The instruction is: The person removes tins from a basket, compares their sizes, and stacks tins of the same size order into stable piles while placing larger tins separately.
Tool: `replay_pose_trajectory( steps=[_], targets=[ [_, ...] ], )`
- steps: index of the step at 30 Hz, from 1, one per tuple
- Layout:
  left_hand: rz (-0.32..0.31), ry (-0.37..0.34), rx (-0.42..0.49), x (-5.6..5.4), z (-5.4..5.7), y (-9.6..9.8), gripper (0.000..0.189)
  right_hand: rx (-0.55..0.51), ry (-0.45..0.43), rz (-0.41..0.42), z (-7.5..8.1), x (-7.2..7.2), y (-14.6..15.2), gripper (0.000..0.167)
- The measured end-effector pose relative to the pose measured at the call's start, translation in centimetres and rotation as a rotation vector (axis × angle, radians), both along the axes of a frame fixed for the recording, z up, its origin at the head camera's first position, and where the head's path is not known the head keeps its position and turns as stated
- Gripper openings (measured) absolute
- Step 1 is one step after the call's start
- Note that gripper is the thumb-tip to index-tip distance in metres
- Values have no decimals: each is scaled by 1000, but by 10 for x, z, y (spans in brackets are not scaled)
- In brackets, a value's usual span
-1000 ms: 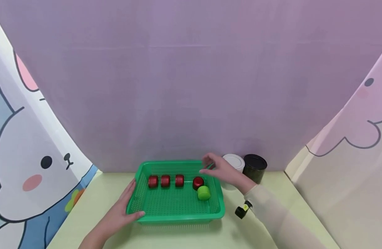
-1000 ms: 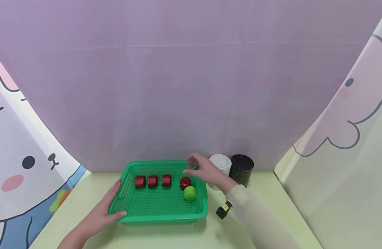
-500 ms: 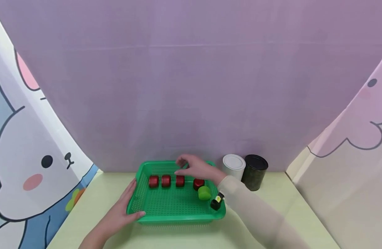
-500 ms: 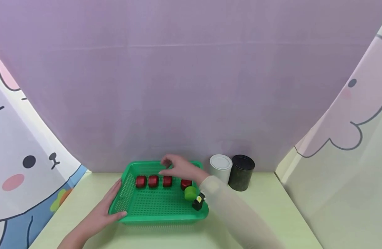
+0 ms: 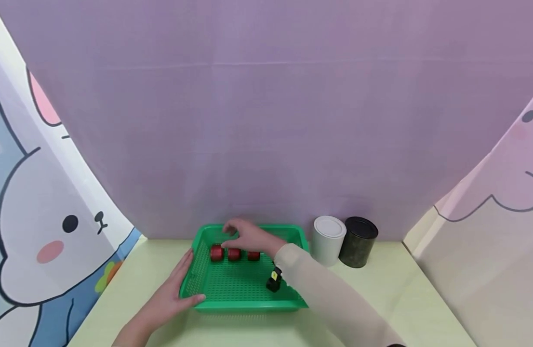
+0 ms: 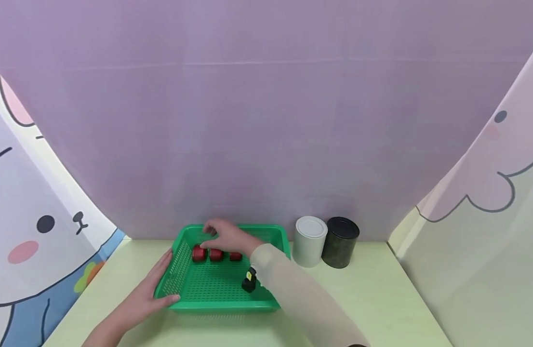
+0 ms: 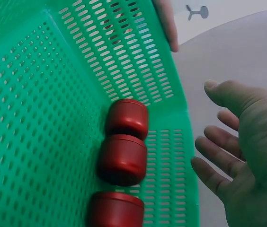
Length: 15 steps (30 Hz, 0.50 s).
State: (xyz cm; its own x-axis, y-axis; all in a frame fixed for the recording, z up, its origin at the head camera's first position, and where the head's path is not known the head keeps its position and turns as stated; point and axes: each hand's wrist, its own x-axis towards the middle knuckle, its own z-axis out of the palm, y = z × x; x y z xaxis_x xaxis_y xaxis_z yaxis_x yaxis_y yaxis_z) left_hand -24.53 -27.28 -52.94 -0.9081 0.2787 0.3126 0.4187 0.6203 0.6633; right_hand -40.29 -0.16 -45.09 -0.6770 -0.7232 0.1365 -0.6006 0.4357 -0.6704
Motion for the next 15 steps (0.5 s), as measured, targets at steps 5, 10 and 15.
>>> replay_pose_trajectory(
  steps=[5, 10, 15],
  targets=[
    [-11, -3, 4, 0, -1, 1, 116, 23, -47, 6, -9, 1, -14, 48],
    [-1, -11, 0, 0, -1, 1, 116, 44, -45, 22, -20, -1, -25, 55],
    [3, -17, -13, 0, 0, 0, 116, 86, -7, 29, -28, -2, -32, 56]
  ],
)
